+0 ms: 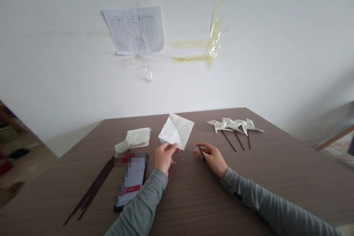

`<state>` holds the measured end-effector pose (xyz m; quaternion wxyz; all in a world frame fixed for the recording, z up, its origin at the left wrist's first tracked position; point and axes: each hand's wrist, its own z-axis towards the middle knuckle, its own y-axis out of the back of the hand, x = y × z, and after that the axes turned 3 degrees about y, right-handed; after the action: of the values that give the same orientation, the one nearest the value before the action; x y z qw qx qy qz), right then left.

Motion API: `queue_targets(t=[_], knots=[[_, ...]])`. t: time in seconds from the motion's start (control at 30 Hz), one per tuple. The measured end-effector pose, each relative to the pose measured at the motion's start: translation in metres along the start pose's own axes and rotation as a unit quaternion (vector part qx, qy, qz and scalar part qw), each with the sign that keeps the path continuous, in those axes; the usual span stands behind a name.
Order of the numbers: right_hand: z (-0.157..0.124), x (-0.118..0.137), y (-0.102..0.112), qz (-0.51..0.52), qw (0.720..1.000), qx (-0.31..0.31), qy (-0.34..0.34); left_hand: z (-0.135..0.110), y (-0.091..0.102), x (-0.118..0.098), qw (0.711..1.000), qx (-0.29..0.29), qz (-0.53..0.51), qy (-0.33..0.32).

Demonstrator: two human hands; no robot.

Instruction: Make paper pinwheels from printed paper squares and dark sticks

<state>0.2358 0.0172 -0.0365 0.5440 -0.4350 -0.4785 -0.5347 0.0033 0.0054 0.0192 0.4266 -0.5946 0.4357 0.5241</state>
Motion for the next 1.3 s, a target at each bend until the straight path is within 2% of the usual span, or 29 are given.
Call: queue_targets(t=[0.37,0.7,1.07,1.3], knots=[[-0.009,-0.003,-0.001,-0.026,0.995,0.100,0.010,0.002,0.002,-0.003,0.999,-0.029,-0.020,-0.021],[-0.023,0.016,-0.007,-0.010,0.984,0.177,0.006,0.001,0.001,-0.004,0.998,-0.027,-0.044,-0.022],[-0.026,0.014,-0.010,-0.017,0.980,0.200,-0.008,0.000,0.001,-0.002,0.999,-0.026,-0.039,-0.019],[-0.019,0.003,-0.009,0.000,0.974,0.224,-0.014,0.001,0.000,-0.003,0.998,-0.035,-0.045,-0.015]])
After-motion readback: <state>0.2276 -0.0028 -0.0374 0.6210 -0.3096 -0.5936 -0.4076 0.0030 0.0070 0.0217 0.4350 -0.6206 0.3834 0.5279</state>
